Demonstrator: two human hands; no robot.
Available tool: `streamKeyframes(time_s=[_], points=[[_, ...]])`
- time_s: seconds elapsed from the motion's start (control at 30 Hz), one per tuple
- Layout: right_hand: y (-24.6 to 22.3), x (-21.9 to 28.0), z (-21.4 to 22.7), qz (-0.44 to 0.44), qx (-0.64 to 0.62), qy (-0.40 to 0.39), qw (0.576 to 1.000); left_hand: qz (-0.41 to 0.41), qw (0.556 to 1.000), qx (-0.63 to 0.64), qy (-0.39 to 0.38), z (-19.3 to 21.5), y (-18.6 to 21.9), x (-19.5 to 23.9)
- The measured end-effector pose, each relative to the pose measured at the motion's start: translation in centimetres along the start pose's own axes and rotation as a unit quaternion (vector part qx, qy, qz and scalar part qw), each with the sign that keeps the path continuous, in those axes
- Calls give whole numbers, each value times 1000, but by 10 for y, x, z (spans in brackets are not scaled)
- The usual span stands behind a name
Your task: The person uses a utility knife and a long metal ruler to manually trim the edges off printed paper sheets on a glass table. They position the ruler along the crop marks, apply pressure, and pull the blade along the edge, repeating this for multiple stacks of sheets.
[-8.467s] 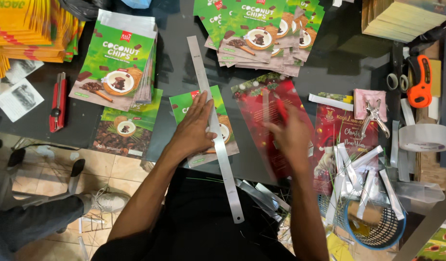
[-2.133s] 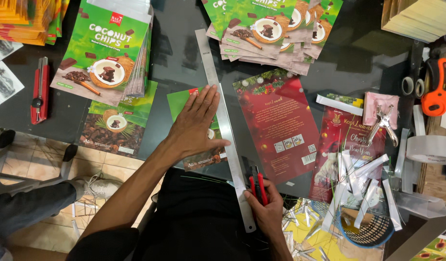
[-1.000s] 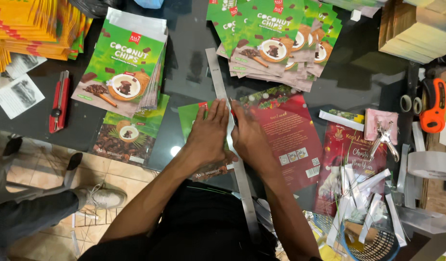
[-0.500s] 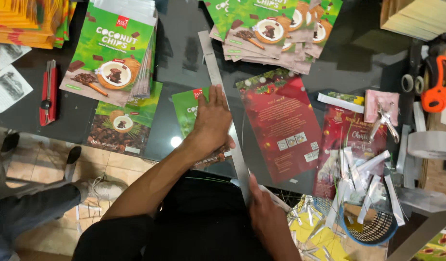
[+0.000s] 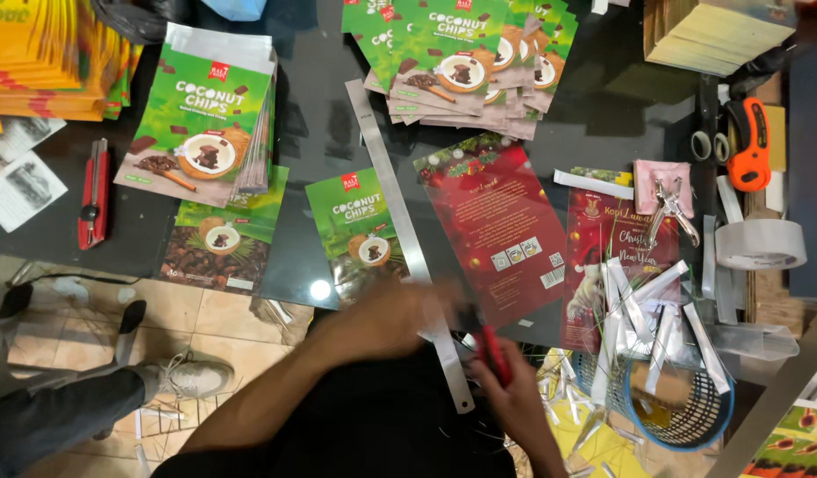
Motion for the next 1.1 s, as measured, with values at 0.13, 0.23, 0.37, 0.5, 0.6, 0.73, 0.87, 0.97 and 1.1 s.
streamKeyframes(time_s=[0.13,0.23,0.37,0.5,0.6,0.73,0.87,0.97,1.1], points=[[-13,-15,-26,85,25,-94,992,87,766,-526,360,67,-59,42],[-15,-35,-4,69,-59,-35,995,106,816,-478,309,36,-61,58],[-41,-41,33,-11,-60,41,997,30,868,-367,333,-16,-22,66],[-24,-52,29,37,-12,76,996,92,902,-342,247,-3,-5,61],[-28,-51,26,57,-17,65,996,265,949,-66,159,45,65,60],[-23,-51,26,84,7,80,993,-182,888,-118,404,151,167,33],[-19,-54,26,117,-3,94,989,-192,844,-130,483,254,126,-35],[-19,-53,25,135,-4,100,986,-89,835,-356,410,294,39,-44],[-17,-54,26,114,-20,92,989,-56,750,-495,436,257,39,22]])
Point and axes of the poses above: each hand's wrist, its own x-axis away from the middle knuckle, its own z-axis out of the back of the hand, y = z × x, the point moved 6 cm from there along -x, towards the middle knuckle, and after that the axes turned 13 degrees about x, right-handed, at the moved point
